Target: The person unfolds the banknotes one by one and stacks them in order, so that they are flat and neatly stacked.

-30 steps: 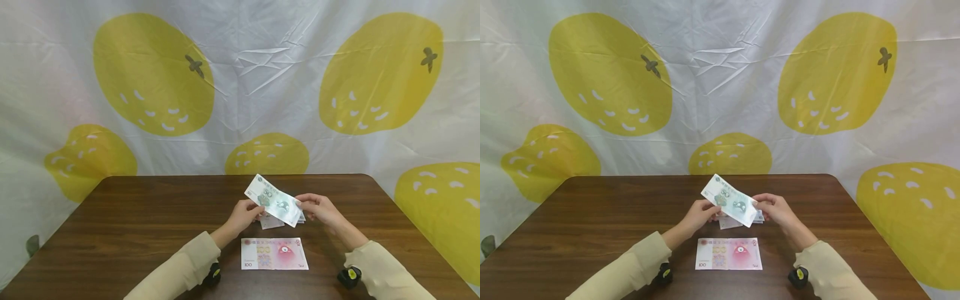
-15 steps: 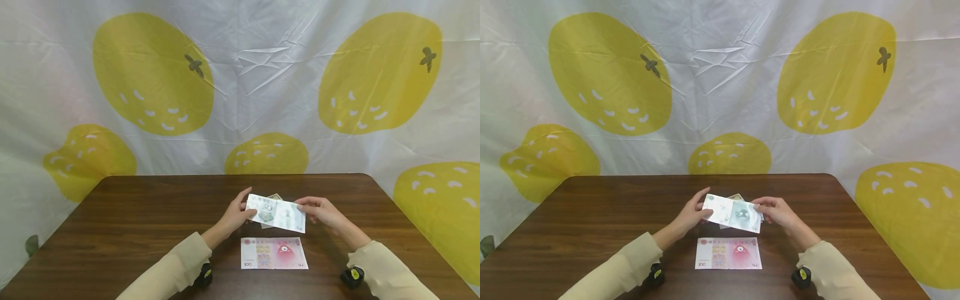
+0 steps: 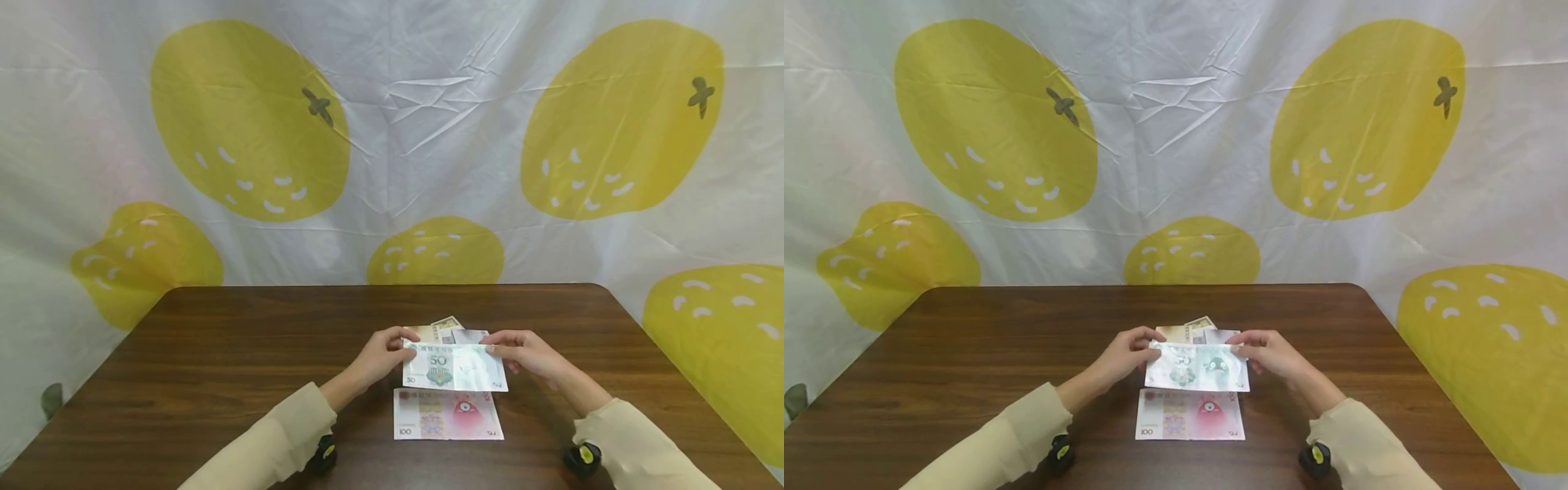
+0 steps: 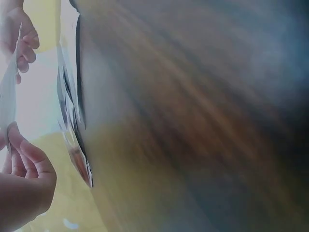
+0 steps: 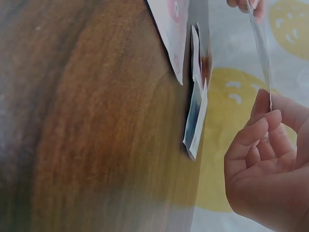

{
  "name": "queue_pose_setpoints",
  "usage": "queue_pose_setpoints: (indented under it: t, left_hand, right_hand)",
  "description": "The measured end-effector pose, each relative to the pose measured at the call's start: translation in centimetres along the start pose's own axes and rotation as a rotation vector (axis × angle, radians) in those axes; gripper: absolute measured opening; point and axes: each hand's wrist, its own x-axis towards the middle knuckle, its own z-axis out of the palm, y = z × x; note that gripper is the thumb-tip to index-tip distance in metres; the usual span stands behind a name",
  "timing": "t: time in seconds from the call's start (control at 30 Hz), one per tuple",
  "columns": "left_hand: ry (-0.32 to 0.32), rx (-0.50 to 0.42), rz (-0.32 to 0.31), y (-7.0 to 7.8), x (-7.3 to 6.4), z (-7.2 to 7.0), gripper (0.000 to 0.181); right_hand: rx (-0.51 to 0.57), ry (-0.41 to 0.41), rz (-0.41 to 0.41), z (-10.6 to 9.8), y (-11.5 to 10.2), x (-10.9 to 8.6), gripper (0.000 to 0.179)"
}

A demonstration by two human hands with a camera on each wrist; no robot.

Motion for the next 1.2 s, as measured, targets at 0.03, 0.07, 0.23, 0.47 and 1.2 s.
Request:
queue_pose_setpoints:
  t: [0.03, 0.07, 0.23, 0.47, 1.2]
  left_hand:
    - [-0.007, 0.007, -0.001, -0.1, 0.0, -0.1, 0.021]
    - [-0.017, 0.013, -0.009, -0.2, 0.0, -0.1, 0.021]
    - [-0.086, 0.024, -0.024, -2.1, 0.5, -0.4, 0.019]
    - [-0.153, 0.082, -0.040, -3.6, 0.7, -0.6, 0.016]
    - [-0.296, 0.355, -0.001, -3.5, 0.1, -0.5, 0.010]
  right_hand:
    - [0.003, -0.009, 0.001, 0.0, 0.1, 0.0, 0.032]
    - [0.007, -0.016, 0.005, 0.0, 0.1, -0.1, 0.032]
    - [-0.003, -0.028, 0.025, 0.3, 0.4, -0.4, 0.030]
    - [0.003, -0.075, 0.040, 0.7, 0.6, -0.7, 0.029]
    - [-0.133, -0.184, -0.013, 1.8, 1.8, -0.7, 0.020]
